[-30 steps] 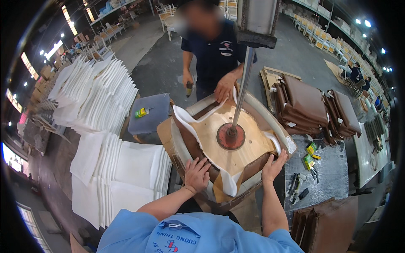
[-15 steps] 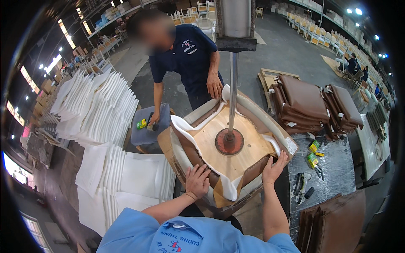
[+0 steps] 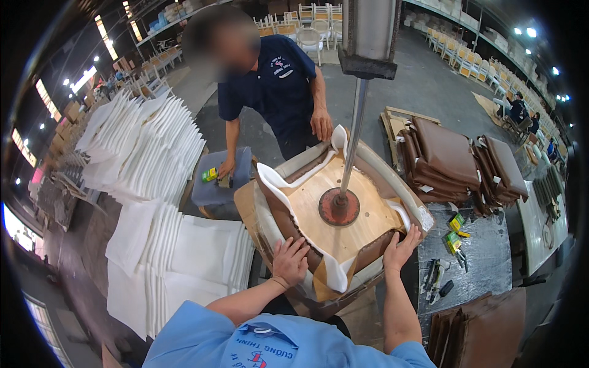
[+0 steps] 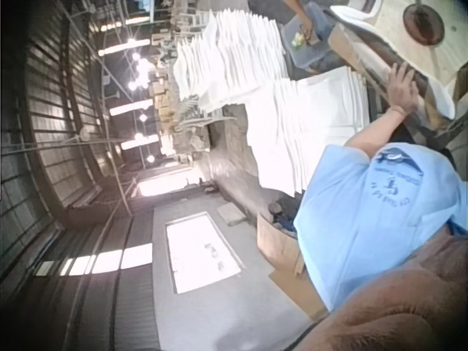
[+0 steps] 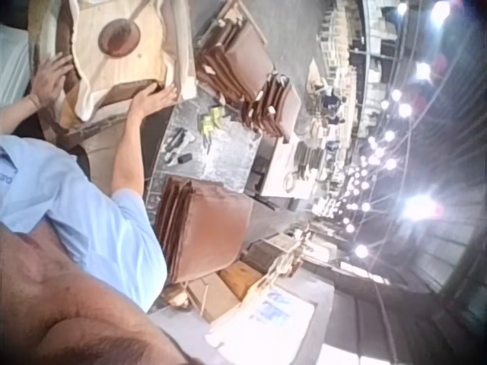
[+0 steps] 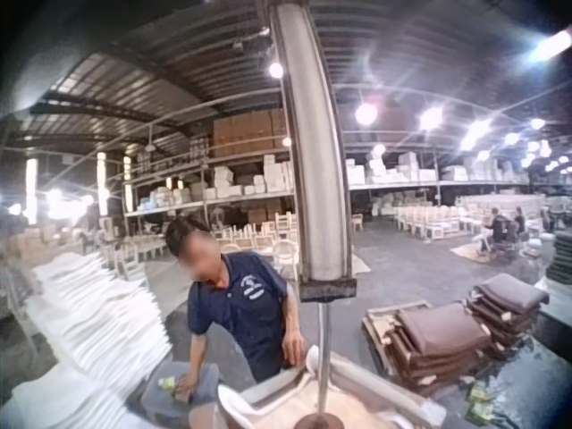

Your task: The person staples white foam padding onto a wooden chair seat base using a staple gun while a coworker assists. They then place a brown upholstered seat cover over the padded base and remove the finished unit from the press. The person repeats the process with another foam and seat base.

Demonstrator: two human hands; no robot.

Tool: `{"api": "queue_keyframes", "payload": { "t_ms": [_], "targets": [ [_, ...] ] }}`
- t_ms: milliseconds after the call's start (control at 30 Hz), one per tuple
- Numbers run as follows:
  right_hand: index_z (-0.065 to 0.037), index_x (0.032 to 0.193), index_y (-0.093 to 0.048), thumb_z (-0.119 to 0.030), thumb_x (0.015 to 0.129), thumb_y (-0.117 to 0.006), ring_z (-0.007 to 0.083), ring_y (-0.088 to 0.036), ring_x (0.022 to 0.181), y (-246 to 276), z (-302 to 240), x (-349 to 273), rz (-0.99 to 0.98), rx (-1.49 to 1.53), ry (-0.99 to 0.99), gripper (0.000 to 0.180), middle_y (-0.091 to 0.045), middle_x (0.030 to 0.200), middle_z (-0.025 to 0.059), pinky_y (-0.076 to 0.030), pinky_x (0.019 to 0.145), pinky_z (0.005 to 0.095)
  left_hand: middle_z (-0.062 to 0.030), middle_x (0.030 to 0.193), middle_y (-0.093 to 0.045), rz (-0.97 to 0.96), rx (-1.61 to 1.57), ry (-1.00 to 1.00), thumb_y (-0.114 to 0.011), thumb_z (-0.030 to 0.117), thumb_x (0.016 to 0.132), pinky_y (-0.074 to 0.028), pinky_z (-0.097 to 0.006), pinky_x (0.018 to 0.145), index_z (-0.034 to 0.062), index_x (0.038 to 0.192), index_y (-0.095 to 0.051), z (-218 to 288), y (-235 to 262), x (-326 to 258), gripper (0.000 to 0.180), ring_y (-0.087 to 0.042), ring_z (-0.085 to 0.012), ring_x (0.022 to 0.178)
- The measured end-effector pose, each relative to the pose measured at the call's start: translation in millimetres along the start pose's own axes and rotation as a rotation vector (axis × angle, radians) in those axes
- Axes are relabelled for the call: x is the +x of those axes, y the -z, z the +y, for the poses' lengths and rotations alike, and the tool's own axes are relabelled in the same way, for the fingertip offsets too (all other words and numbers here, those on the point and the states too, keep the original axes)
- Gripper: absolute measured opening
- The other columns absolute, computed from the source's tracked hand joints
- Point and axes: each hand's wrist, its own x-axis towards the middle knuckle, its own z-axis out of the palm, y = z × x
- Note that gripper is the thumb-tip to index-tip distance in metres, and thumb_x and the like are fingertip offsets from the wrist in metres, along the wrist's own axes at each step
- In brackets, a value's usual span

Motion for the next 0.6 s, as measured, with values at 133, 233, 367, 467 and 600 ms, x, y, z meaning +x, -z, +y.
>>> {"api": "queue_keyframes", "payload": {
  "t_ms": [133,233,367,467,600],
  "targets": [
    [0.002,0.169,-0.043,-0.015,0.107,-0.068,0.0485,-0.031,0.166,-3,-2,6,-0.013,0.003,-0.001,0.068,-0.043,0.172,0.0277,-0.028,0.137,0.0566,-0.0106,0.155,-0.068,0.022,0.005,0.01,-0.069,0.027,0.095,-0.028,-0.063,0.131,0.0147,0.134,-0.08,5,-1,-2,0.043,-0.056,-0.0406,0.147],
    [0.001,0.169,-0.043,-0.016,0.107,-0.068,0.0481,-0.032,0.166,-2,1,9,0.004,-0.009,0.006,0.069,-0.043,0.172,0.0275,-0.028,0.136,0.0566,-0.0105,0.154,-0.068,0.018,0.011,0.035,-0.066,0.025,0.096,-0.028,-0.061,0.13,0.0143,0.134,-0.08,13,-2,-3,0.041,-0.057,-0.0402,0.146],
    [0.001,0.168,-0.044,-0.017,0.107,-0.068,0.0481,-0.032,0.166,-3,0,3,0.007,0.006,-0.032,0.068,-0.043,0.173,0.0267,-0.029,0.135,0.0573,-0.0107,0.154,-0.069,0.017,0.0,-0.001,-0.066,0.025,0.096,-0.028,-0.061,0.13,0.0141,0.133,-0.08,6,1,2,0.04,-0.057,-0.0401,0.146],
    [0.002,0.168,-0.045,-0.018,0.107,-0.069,0.0484,-0.031,0.167,-1,0,-1,0.032,0.01,-0.022,0.068,-0.042,0.174,0.0268,-0.029,0.136,0.0573,-0.0106,0.154,-0.069,0.015,-0.002,-0.017,-0.067,0.024,0.096,-0.029,-0.061,0.13,0.0141,0.132,-0.079,0,4,4,0.04,-0.057,-0.04,0.146],
    [0.003,0.168,-0.045,-0.018,0.108,-0.068,0.0485,-0.029,0.168,0,-3,-12,0.008,-0.002,-0.044,0.067,-0.04,0.176,0.0266,-0.028,0.136,0.0567,-0.013,0.158,-0.065,-0.005,-0.028,-0.013,-0.065,0.023,0.097,-0.029,-0.061,0.131,0.0129,0.139,-0.076,-7,7,3,0.045,-0.055,-0.0408,0.149]
  ]
}}
